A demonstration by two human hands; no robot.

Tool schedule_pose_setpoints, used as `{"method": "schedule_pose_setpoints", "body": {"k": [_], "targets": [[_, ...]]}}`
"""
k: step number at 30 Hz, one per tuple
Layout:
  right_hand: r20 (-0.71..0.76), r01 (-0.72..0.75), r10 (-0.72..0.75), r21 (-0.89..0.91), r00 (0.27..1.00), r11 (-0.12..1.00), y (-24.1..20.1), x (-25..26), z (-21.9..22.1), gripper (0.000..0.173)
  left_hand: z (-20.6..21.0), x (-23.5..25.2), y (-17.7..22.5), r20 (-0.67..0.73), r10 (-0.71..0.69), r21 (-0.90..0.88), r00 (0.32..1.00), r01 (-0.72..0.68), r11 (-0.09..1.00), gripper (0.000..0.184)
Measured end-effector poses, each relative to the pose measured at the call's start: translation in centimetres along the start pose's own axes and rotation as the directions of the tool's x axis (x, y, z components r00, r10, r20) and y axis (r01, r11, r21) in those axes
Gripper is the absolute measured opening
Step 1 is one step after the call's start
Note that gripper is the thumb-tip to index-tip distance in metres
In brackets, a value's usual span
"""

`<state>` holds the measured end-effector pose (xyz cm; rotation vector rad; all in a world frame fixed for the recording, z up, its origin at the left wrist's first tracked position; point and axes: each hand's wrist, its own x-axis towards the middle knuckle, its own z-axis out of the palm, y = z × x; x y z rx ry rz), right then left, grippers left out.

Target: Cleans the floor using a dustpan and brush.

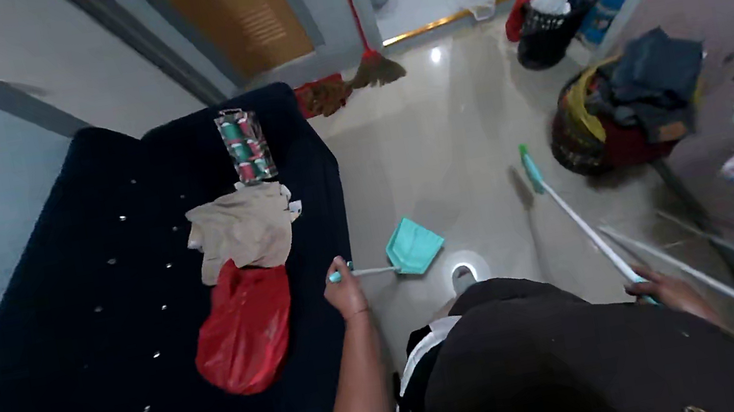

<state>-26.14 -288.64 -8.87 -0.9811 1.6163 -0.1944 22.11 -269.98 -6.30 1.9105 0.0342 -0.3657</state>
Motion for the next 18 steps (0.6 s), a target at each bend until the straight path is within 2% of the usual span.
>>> {"method": "schedule_pose_setpoints", "body": {"k": [3,7,10,12,13,14,15,16,17,18], "targets": [[0.032,0.027,-0.026,-0.059,0.999,0.998,-7.1,3.9,0.5,0.049,6.7,5.2,4.5,0.036,0.051,0.028,0.998,-0.052,0.998,0.038],[0.044,-0.02,0.023,-0.06,0.999,0.998,-13.4,9.3,1.1,0.046,14.3,11.4,9.5,0.075,0.071,0.062,0.995,-0.076,0.995,0.036],[0.035,-0.009,0.015,-0.18,0.999,0.984,-16.7,15.2,1.6,0.049,19.3,15.5,12.9,0.058,0.066,0.005,0.996,-0.067,0.998,0.037],[0.031,0.055,-0.049,-0.213,0.998,0.975,-20.2,19.7,2.1,0.047,22.3,18.1,15.0,0.029,0.062,-0.054,0.998,-0.06,0.997,0.037],[-0.002,0.05,-0.052,-0.253,0.999,0.966,-23.4,20.9,2.8,0.043,23.6,19.1,15.7,0.011,0.053,-0.084,0.999,-0.052,0.995,0.036],[-0.004,-0.013,0.013,-0.331,1.0,0.943,-28.8,21.2,3.4,0.04,25.0,20.0,16.4,-0.022,0.036,-0.122,0.999,-0.039,0.992,0.036],[0.042,-0.109,0.138,-0.413,0.989,0.904,-35.4,21.4,4.0,0.039,26.4,20.9,17.1,-0.061,0.011,-0.169,0.998,-0.022,0.985,0.036],[0.108,-0.057,0.121,-0.463,0.987,0.884,-39.3,23.2,4.4,0.035,27.5,21.5,18.0,-0.1,-0.019,-0.21,0.995,-0.003,0.978,0.035],[0.235,0.162,-0.053,-0.475,0.971,0.865,-40.6,25.9,4.1,0.031,28.4,22.0,19.1,-0.134,-0.044,-0.238,0.99,0.011,0.971,0.035],[0.359,0.394,-0.248,-0.425,0.9,0.815,-41.4,29.7,3.9,0.03,29.3,22.8,20.3,-0.167,-0.056,-0.259,0.984,0.011,0.966,0.035]]}}
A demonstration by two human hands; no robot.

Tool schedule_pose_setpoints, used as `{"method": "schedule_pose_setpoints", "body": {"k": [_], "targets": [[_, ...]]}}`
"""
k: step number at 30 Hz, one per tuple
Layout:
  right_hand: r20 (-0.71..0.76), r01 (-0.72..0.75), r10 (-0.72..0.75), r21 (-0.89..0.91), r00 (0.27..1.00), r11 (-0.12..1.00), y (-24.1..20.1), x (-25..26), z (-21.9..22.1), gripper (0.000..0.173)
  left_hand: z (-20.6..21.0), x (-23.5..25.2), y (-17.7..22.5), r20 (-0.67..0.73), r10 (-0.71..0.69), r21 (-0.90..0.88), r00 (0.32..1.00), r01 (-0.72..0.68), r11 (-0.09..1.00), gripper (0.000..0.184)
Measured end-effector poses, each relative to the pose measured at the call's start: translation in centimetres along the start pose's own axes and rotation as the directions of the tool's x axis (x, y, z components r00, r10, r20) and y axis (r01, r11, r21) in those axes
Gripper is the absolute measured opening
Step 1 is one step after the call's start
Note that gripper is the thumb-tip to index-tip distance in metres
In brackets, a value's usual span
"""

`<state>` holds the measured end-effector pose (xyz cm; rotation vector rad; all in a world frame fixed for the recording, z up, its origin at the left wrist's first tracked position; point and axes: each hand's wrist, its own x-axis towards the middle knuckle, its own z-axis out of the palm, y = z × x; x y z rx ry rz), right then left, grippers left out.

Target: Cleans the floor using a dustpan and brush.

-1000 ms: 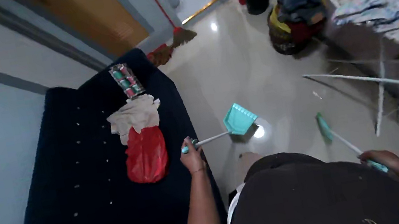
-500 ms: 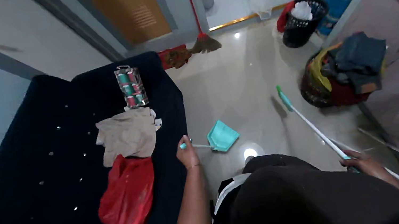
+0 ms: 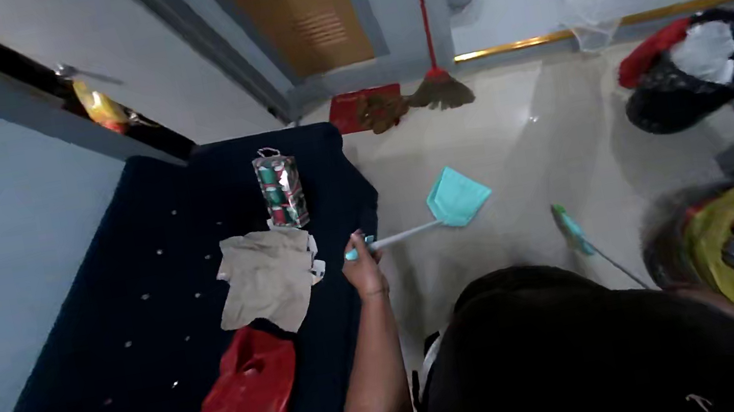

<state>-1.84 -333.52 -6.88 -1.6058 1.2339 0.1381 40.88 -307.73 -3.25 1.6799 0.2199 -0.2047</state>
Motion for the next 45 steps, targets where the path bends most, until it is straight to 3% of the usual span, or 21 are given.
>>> {"method": "schedule_pose_setpoints", "body": {"k": [2,3,5,9,18,20,26,30,32,36,41,45], "targets": [[0.125,-0.22,0.234,-0.117,0.964,0.969,-6.8,5.8,-2.6,0.032,3.0,1.8,2.3,-0.052,0.013,-0.043,0.999,-0.016,0.999,0.035],[0.12,-0.274,0.293,-0.156,0.948,0.949,-8.5,8.5,-3.1,0.036,4.2,2.7,3.0,-0.071,0.01,-0.052,0.997,-0.014,0.999,0.034],[0.068,-0.209,0.219,-0.126,0.973,0.97,-8.7,15.2,-3.7,0.042,6.6,4.3,3.6,-0.105,-0.007,-0.061,0.994,0.001,0.998,0.033],[0.111,-0.187,0.199,-0.115,0.974,0.976,-17.3,25.4,-3.9,0.049,11.6,10.0,4.6,-0.139,-0.017,-0.052,0.99,0.01,0.999,0.032],[0.112,-0.069,0.07,-0.016,0.991,0.998,-35.1,39.8,-1.2,0.048,21.1,32.5,10.4,-0.053,0.019,0.057,0.998,-0.016,0.998,0.034],[0.122,-0.08,0.088,-0.07,0.989,0.994,-40.2,42.3,-0.5,0.048,22.8,37.3,12.1,-0.059,0.04,0.048,0.997,-0.038,0.998,0.032],[0.173,-0.035,0.061,-0.151,0.983,0.988,-48.6,52.7,2.6,0.044,24.7,49.1,16.8,-0.166,0.032,-0.02,0.986,-0.036,0.999,0.031],[0.261,0.119,0.007,-0.464,0.965,0.878,-58.4,62.0,4.3,0.041,24.6,56.7,17.5,-0.316,0.009,-0.1,0.949,-0.042,0.994,0.03],[0.322,0.184,0.009,-0.565,0.947,0.804,-65.1,66.2,5.9,0.041,24.9,60.3,17.4,-0.384,-0.029,-0.141,0.923,-0.027,0.99,0.031],[0.436,0.298,-0.013,-0.593,0.9,0.748,-76.8,75.6,11.2,0.039,25.3,66.6,19.0,-0.521,-0.109,-0.184,0.847,0.013,0.983,0.033],[0.559,0.412,0.04,-0.655,0.828,0.634,-94.2,80.6,20.5,0.048,24.0,72.5,22.1,-0.649,-0.127,-0.151,0.75,0.037,0.988,0.032],[0.623,0.444,0.084,-0.639,0.778,0.628,-104.5,83.7,29.3,0.05,22.5,76.4,22.5,-0.753,-0.134,-0.167,0.645,0.011,0.986,0.032]]}}
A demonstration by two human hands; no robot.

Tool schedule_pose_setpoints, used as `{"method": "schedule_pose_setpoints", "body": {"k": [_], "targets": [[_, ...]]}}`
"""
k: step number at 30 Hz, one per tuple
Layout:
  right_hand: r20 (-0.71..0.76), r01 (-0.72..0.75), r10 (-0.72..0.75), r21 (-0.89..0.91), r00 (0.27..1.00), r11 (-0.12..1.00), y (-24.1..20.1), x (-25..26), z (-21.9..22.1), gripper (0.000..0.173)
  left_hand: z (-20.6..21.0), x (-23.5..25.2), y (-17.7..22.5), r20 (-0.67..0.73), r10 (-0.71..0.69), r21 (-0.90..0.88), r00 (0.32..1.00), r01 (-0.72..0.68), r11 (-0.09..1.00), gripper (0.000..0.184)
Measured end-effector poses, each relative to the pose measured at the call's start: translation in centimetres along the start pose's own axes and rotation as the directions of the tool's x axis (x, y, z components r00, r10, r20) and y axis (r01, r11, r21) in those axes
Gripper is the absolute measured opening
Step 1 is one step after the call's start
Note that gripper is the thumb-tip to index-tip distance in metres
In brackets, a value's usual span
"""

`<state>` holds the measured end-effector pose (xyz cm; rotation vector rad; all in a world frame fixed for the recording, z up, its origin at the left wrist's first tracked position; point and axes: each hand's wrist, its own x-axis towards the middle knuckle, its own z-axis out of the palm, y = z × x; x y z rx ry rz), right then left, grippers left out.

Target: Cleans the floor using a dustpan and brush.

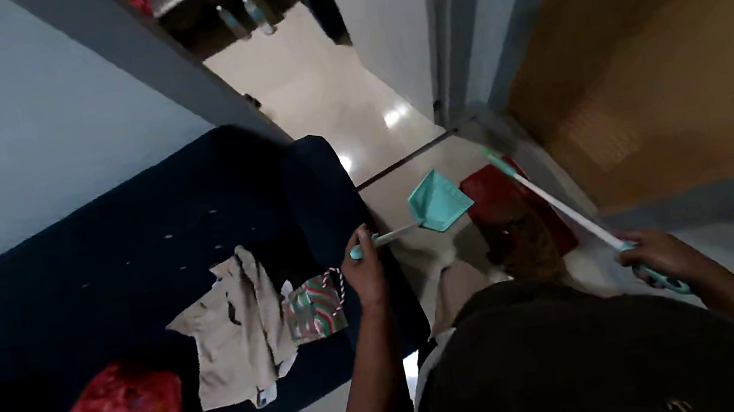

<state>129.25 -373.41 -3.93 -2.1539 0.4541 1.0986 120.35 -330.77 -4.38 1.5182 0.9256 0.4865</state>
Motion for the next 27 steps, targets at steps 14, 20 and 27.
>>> {"method": "schedule_pose_setpoints", "body": {"k": [14,20,27], "targets": [[0.132,0.25,-0.234,-0.121,0.963,0.961,-29.4,18.7,-6.3,0.055,11.6,27.1,4.6,-0.084,0.004,0.122,0.996,0.006,0.993,0.034],[0.155,0.26,-0.239,-0.131,0.959,0.957,-43.7,25.3,-5.1,0.052,14.7,33.8,6.9,-0.151,-0.037,0.132,0.988,0.057,0.99,0.036],[0.228,0.385,-0.328,-0.286,0.917,0.877,-64.1,41.5,-2.0,0.047,17.9,40.8,6.4,-0.292,-0.118,0.083,0.949,0.148,0.985,0.044]]}}
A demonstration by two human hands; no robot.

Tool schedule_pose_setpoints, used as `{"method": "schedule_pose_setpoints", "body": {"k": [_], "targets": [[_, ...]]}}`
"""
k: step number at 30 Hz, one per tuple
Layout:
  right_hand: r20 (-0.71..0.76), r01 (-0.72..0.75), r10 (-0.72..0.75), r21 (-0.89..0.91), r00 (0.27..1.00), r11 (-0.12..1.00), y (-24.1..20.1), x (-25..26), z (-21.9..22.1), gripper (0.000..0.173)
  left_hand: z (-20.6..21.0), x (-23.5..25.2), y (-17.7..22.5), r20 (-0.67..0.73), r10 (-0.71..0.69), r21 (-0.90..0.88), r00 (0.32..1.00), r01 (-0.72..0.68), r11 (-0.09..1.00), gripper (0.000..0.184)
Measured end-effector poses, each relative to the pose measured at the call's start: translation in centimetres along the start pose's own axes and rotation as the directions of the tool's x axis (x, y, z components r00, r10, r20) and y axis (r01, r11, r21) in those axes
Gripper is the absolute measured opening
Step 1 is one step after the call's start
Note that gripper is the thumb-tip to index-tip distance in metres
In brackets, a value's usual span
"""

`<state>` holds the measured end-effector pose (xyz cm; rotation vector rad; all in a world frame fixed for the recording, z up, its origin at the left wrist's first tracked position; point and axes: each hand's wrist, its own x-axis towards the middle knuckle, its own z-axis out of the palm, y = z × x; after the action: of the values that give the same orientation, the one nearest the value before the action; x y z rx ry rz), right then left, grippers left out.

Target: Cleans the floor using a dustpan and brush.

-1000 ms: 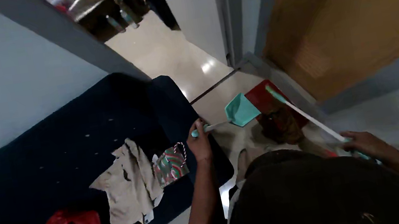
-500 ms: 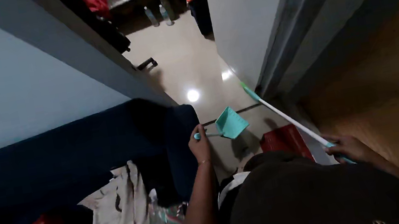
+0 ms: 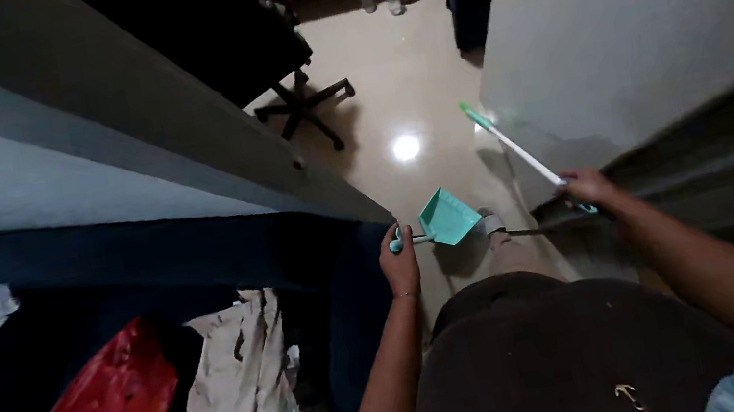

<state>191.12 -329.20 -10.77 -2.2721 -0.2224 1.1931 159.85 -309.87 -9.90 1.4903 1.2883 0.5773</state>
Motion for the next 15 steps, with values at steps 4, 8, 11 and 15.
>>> {"method": "schedule_pose_setpoints", "body": {"k": [4,8,11,15], "targets": [[0.052,-0.004,0.001,0.047,0.999,0.999,-7.5,12.3,-1.8,0.049,2.9,4.5,2.0,-0.084,-0.047,0.059,0.995,0.052,0.997,0.059],[0.071,-0.027,0.029,-0.026,0.997,0.999,-14.4,20.8,-3.9,0.047,6.2,9.3,3.8,-0.163,-0.079,0.172,0.983,0.107,0.979,0.044],[0.11,-0.006,0.021,-0.131,0.994,0.991,-17.1,26.7,-3.9,0.041,8.0,12.5,3.7,-0.181,-0.113,0.191,0.977,0.147,0.97,0.042],[0.157,-0.035,0.067,-0.202,0.985,0.979,-20.0,31.3,-0.8,0.034,9.7,16.2,3.8,-0.25,-0.16,0.191,0.955,0.211,0.959,0.042]]}}
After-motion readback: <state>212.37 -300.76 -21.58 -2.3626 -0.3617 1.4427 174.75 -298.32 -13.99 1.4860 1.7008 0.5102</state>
